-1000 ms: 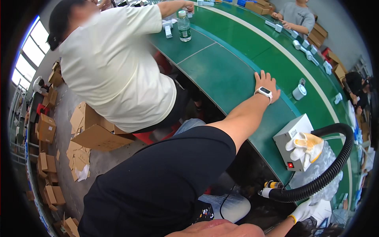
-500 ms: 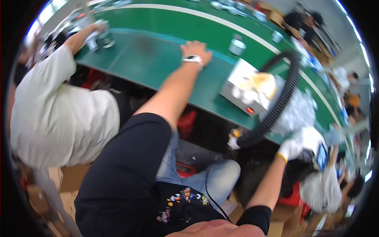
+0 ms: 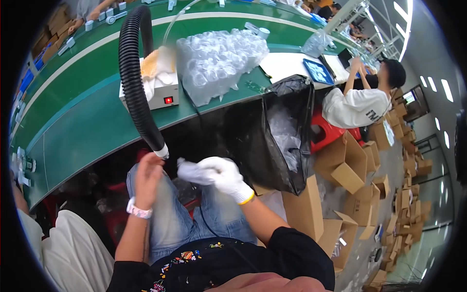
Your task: Cleaning and inspecting small white electronic components using an air suction hose at an assembly line.
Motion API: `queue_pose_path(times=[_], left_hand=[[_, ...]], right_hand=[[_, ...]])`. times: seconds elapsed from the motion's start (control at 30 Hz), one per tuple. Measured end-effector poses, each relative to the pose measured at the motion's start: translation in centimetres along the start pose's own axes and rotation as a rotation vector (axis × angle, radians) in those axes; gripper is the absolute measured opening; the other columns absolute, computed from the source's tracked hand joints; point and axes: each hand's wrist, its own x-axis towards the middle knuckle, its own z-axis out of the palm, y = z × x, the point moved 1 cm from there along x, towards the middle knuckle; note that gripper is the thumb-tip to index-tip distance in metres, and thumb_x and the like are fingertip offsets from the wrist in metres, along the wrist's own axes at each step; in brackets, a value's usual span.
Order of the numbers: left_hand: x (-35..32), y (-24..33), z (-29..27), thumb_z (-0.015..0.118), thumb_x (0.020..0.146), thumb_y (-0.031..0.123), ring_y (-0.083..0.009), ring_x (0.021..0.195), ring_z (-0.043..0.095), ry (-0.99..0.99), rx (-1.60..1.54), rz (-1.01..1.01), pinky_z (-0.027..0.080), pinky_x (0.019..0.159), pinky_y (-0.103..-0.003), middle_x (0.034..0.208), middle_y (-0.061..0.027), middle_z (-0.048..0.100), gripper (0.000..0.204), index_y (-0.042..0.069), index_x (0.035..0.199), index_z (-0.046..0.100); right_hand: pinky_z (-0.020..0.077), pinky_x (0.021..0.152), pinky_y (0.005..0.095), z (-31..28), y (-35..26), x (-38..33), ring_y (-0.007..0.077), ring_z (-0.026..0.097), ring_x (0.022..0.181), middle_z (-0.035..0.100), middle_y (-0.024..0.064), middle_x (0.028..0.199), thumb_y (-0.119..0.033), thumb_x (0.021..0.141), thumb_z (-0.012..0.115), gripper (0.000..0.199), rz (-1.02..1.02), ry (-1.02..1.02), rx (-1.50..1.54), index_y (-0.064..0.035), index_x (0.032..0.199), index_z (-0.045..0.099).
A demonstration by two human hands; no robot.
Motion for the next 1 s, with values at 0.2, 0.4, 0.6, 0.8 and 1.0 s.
queue_pose_path(times=[0.2, 0.4, 0.6, 0.8, 1.0], left_hand=[[1.5, -7.0, 2.4, 0.057, 0.106, 0.026, -0.0151, 0.104, 0.063, -0.22, -0.345, -0.269, 0.053, 0.089, -0.028, 0.115, -0.005, 0.065, 0.033, 0.008, 0.134, 0.055], [2.0, -7.1, 2.2, 0.053, 0.108, 0.035, -0.019, 0.116, 0.061, 0.082, -0.743, -0.285, 0.051, 0.098, -0.036, 0.126, -0.0052, 0.061, 0.035, 0.012, 0.135, 0.052], [1.8, -9.4, 2.0, 0.049, 0.109, 0.039, -0.0202, 0.122, 0.058, 0.068, -0.799, -0.231, 0.046, 0.107, -0.039, 0.13, -0.0059, 0.059, 0.04, 0.013, 0.139, 0.05], [1.4, -6.9, 3.2, 0.064, 0.104, 0.028, -0.0169, 0.117, 0.061, 0.039, -0.07, 0.262, 0.049, 0.1, -0.035, 0.13, -0.0073, 0.065, 0.032, 0.007, 0.128, 0.059], [0.7, -4.9, 2.7, 0.068, 0.102, 0.024, -0.0193, 0.116, 0.063, -0.024, 0.023, 0.123, 0.049, 0.098, -0.035, 0.131, -0.0125, 0.067, 0.031, 0.006, 0.123, 0.057]], right_hand=[[0.0528, 0.099, 0.0359, 3.8, -2.9, 3.7, 0.0251, 0.069, 0.112, 0.072, 0.0129, 0.116, -0.004, 0.089, 0.066, 0.044, 0.176, -0.131, 0.342, -0.0012, 0.132, 0.062], [0.0519, 0.1, 0.0346, 7.4, -3.6, 3.7, 0.0207, 0.066, 0.118, 0.065, 0.0113, 0.133, -0.007, 0.089, 0.071, 0.053, -0.096, 0.103, -0.028, -0.0021, 0.14, 0.055], [0.0532, 0.099, 0.0344, 11.3, 1.1, 4.5, 0.0224, 0.067, 0.116, 0.069, 0.0143, 0.123, -0.019, 0.088, 0.078, 0.053, 0.163, -0.016, 0.224, -0.0032, 0.134, 0.057], [0.0557, 0.091, 0.0355, 9.1, -0.4, 4.3, 0.0267, 0.072, 0.104, 0.074, 0.0129, 0.109, -0.023, 0.089, 0.075, 0.039, 0.135, -0.074, -0.11, -0.009, 0.124, 0.064], [0.0559, 0.087, 0.0344, 8.9, -0.7, 2.6, 0.0266, 0.073, 0.097, 0.075, 0.0102, 0.103, -0.026, 0.089, 0.073, 0.035, 0.164, 0.022, -0.044, -0.0096, 0.119, 0.066]])
